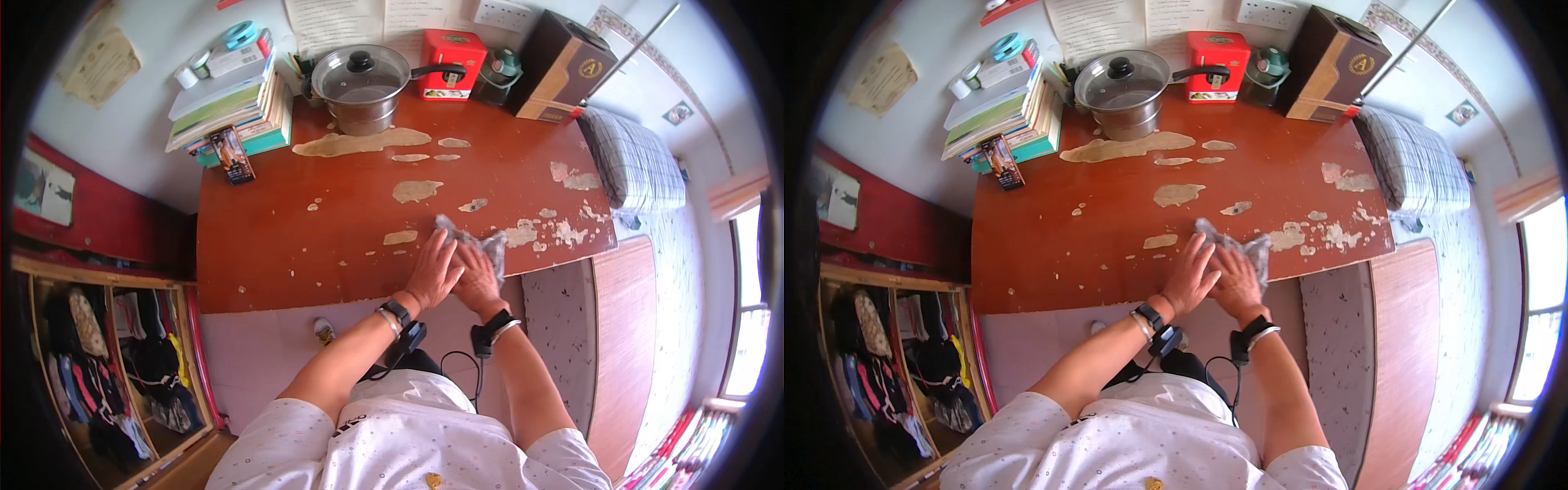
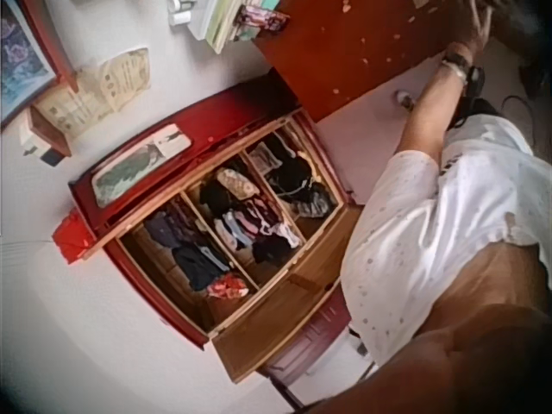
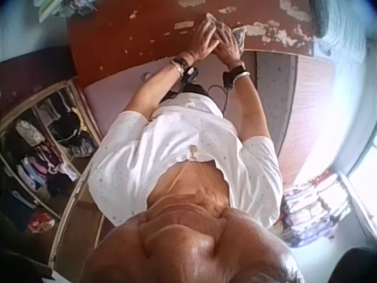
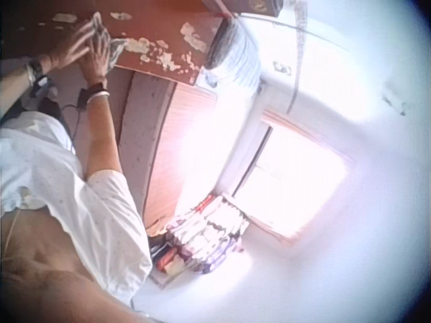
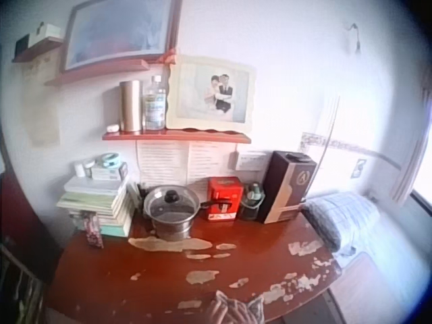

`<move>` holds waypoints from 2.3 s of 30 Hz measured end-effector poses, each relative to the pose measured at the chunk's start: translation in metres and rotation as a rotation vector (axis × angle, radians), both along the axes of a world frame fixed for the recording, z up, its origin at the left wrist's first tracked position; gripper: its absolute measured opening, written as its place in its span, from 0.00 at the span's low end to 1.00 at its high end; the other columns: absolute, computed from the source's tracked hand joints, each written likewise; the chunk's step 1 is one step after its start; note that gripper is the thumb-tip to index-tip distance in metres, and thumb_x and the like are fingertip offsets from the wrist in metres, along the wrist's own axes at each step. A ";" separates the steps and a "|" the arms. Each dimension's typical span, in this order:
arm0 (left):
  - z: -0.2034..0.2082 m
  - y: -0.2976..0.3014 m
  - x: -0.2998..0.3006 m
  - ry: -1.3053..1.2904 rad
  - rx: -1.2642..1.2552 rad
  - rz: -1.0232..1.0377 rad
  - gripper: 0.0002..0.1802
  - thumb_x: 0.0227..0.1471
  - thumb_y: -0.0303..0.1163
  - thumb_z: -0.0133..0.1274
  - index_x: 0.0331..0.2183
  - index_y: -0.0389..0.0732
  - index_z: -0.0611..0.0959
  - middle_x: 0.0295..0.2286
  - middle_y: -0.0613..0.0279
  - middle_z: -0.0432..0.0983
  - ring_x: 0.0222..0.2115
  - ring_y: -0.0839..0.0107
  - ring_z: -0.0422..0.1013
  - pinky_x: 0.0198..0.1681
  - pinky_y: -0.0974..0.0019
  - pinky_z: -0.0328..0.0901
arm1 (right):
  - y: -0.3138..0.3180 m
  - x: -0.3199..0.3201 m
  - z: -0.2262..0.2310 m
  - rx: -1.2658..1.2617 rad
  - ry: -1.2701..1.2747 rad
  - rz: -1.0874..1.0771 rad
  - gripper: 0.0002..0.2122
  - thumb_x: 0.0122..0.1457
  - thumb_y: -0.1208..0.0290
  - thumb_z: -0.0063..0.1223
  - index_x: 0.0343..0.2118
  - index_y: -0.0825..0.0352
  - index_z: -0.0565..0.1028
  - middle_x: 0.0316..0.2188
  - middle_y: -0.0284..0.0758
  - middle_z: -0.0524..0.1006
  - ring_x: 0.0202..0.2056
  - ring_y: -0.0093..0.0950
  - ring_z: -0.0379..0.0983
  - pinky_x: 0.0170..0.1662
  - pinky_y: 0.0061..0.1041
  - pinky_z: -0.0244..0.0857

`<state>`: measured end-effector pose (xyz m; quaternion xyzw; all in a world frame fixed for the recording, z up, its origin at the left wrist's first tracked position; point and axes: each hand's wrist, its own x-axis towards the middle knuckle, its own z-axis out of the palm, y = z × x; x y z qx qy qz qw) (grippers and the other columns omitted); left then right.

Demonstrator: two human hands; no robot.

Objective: The person washes a cloth in a bucket of water, wrings it by hand, and wipes a desk surface containing a phone, books, and a pot.

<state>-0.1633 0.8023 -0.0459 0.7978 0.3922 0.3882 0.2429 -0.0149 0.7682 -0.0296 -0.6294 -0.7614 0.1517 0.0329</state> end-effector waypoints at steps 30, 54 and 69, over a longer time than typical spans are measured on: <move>-0.001 -0.003 -0.231 0.407 -0.138 0.809 0.31 0.52 0.45 0.44 0.52 0.36 0.63 0.55 0.49 0.55 0.56 0.55 0.51 0.59 0.55 0.46 | 0.112 -0.236 -0.009 0.092 -0.127 0.375 0.31 0.57 0.48 0.36 0.60 0.61 0.52 0.63 0.36 0.43 0.63 0.42 0.34 0.61 0.49 0.30; -0.018 0.000 -0.231 0.487 -0.115 0.887 0.29 0.50 0.43 0.47 0.49 0.32 0.67 0.53 0.50 0.57 0.57 0.56 0.50 0.59 0.56 0.47 | 0.016 0.006 -0.007 0.102 0.058 0.035 0.29 0.50 0.60 0.53 0.56 0.63 0.60 0.59 0.39 0.55 0.61 0.39 0.46 0.61 0.42 0.40; -0.006 0.000 -0.226 0.548 -0.073 0.904 0.29 0.51 0.45 0.47 0.47 0.32 0.68 0.51 0.49 0.59 0.55 0.55 0.52 0.58 0.55 0.48 | 0.032 0.082 -0.004 0.082 -0.190 -0.272 0.30 0.56 0.55 0.43 0.58 0.68 0.55 0.61 0.41 0.51 0.62 0.41 0.42 0.61 0.41 0.36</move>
